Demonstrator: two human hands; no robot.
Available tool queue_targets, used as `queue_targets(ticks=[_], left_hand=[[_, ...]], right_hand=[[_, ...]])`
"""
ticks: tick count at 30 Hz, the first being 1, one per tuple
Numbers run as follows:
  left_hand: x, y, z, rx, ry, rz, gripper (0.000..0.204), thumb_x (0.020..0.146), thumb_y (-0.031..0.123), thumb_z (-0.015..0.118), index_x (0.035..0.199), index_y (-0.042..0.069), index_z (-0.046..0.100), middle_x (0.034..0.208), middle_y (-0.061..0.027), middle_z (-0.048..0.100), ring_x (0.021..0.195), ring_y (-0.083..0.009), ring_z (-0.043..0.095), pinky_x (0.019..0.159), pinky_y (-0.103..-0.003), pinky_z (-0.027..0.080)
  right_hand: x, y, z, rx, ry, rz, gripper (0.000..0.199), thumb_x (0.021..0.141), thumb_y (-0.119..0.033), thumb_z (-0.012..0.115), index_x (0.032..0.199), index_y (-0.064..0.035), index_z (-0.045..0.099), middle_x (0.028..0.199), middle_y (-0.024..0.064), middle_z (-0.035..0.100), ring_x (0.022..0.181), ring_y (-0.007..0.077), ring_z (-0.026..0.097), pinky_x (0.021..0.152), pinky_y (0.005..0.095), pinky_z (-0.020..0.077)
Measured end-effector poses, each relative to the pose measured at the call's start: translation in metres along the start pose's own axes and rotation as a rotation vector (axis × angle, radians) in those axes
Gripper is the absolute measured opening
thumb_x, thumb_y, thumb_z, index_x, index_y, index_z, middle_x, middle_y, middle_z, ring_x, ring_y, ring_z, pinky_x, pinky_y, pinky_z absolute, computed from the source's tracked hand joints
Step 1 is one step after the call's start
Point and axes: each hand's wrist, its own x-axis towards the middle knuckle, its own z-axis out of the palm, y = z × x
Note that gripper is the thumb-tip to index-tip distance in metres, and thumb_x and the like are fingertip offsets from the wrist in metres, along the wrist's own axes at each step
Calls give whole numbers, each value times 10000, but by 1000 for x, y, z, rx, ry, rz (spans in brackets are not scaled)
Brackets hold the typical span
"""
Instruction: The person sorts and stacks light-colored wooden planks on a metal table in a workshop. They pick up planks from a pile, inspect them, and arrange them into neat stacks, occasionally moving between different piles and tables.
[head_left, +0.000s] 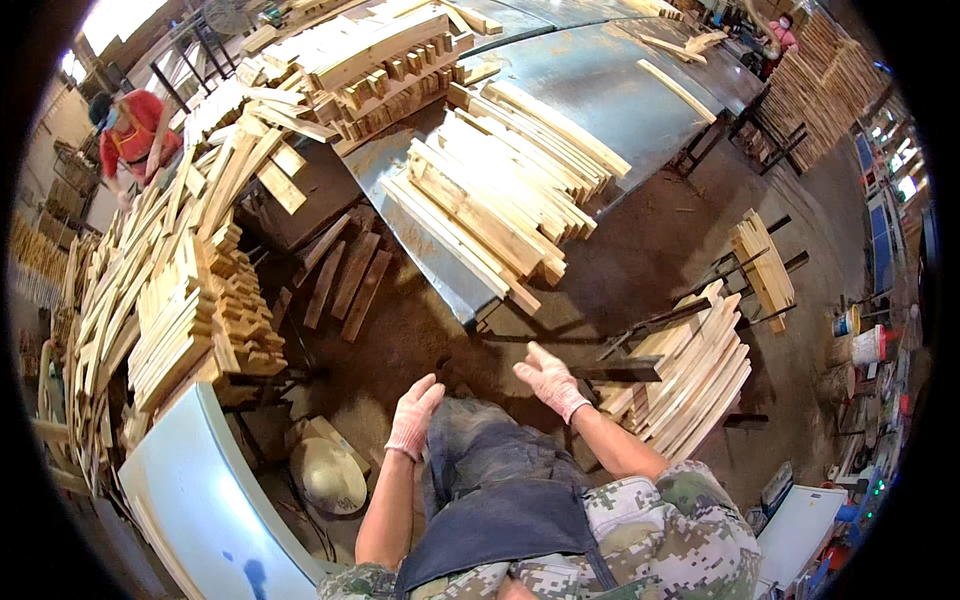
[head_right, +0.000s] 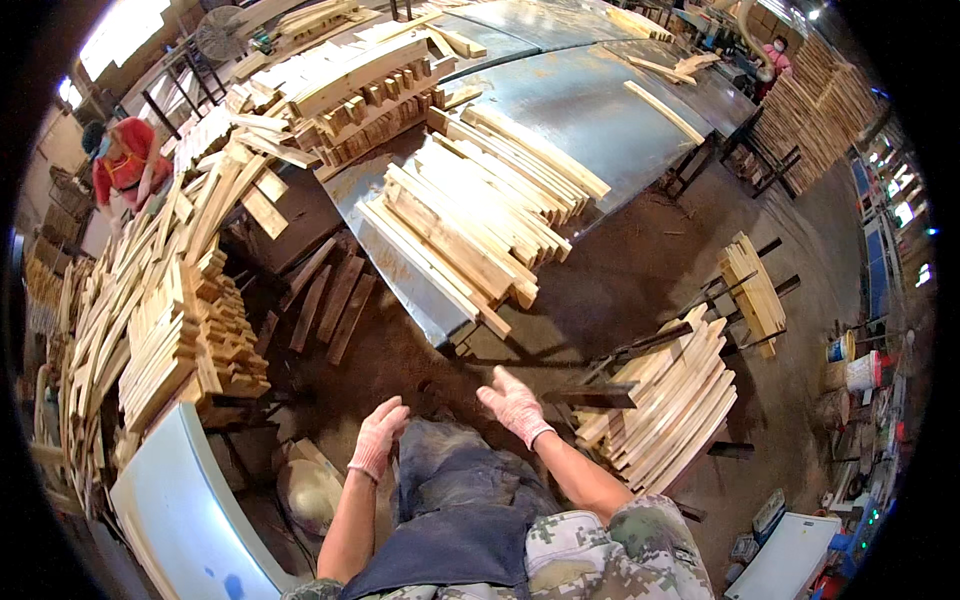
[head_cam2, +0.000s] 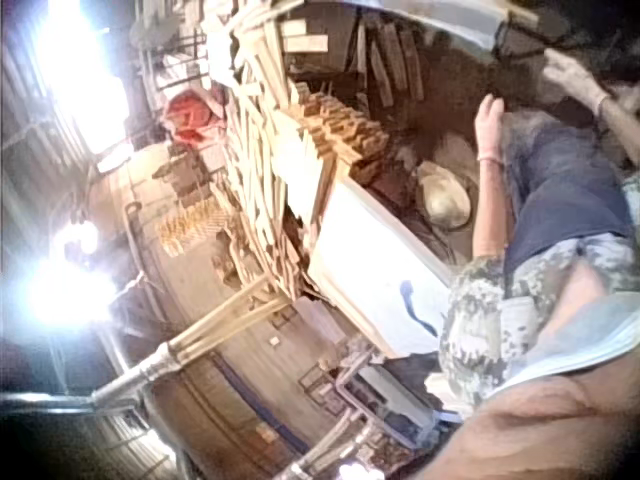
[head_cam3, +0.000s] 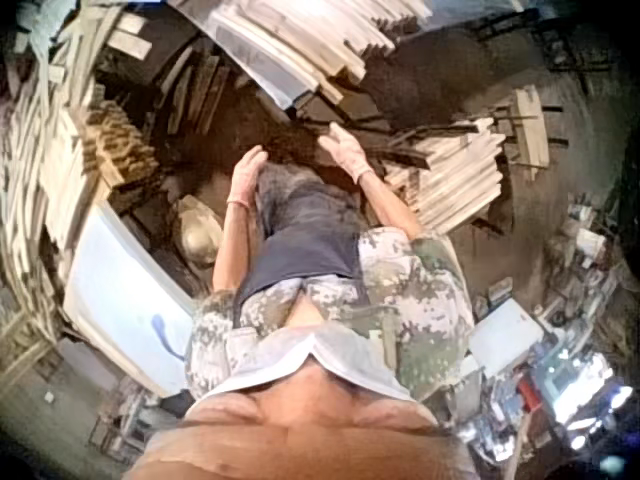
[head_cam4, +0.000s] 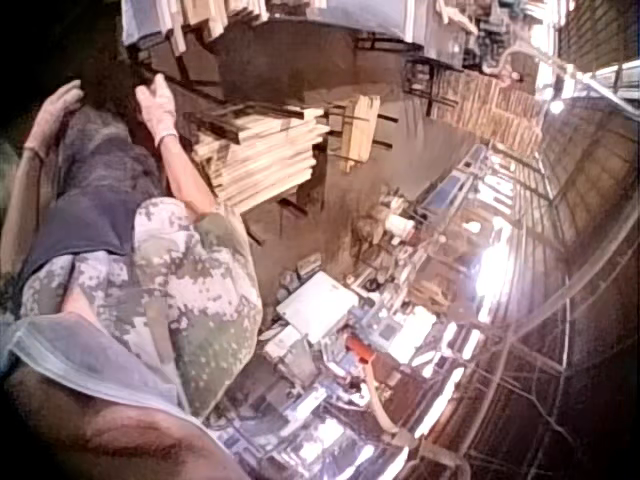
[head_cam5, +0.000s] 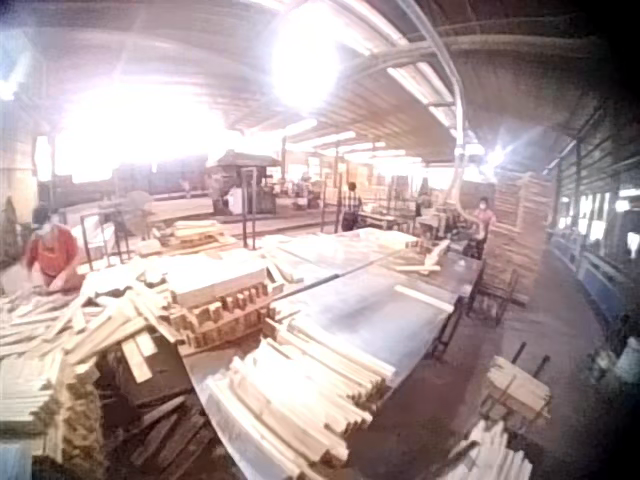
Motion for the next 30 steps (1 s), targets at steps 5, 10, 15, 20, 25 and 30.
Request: queue_targets(ticks=[5, 10, 15, 20, 25, 30], left_hand=[[160, 69, 44, 187, 47, 78, 814, 976, 357, 763, 1585, -87, 456, 1556, -251, 576, 1418, -307, 578, 1171, -377, 443], [282, 117, 109, 145, 161, -70, 958, 845, 411, 884, 1493, -134, 436, 1475, -292, 597, 1324, -337, 605, 1111, -420, 468], [346, 109, 115, 88, 352, -128, 549, 828, 274, 889, 1217, -65, 701, 1080, -156, 759, 923, -267, 701, 865, -407, 552], [333, 77, 65, -321, 217, -166, 516, 856, 99, 832, 1332, -20, 673, 1192, -103, 749, 1046, -247, 688, 980, -384, 531], [319, 84, 34, -203, 288, -215, 490, 862, 120, 847, 1312, 20, 684, 1151, -82, 739, 1032, -238, 676, 951, -395, 538], [333, 90, 36, -161, 322, -114, 443, 858, 135, 855, 1257, 18, 701, 1105, -65, 741, 965, -222, 681, 909, -383, 545]], right_hand=[[95, -41, -13, -565, 334, -126, 914, 970, -464, 734, 1684, -54, 337, 1620, 245, 492, 1505, 407, 446, 1259, 464, 360], [163, -79, 0, -777, 244, -42, 939, 955, -527, 720, 1675, -51, 349, 1570, 260, 539, 1453, 411, 504, 1226, 473, 400], [169, -92, 17, -531, 173, 46, 823, 964, -525, 727, 1585, -32, 506, 1475, 277, 624, 1382, 430, 584, 1189, 460, 444], [226, 16, 15, 349, 515, 485, 664, 984, -338, 801, 1475, 59, 596, 1136, 118, 731, 1005, 232, 687, 918, 348, 568], [286, -11, 30, 773, 632, 566, 426, 926, -349, 869, 1136, -19, 701, 1112, 115, 709, 917, 263, 676, 774, 413, 589], [276, -13, 18, 958, 465, 575, 347, 877, -389, 895, 1013, -134, 705, 767, 19, 615, 528, 152, 516, 441, 295, 413]])
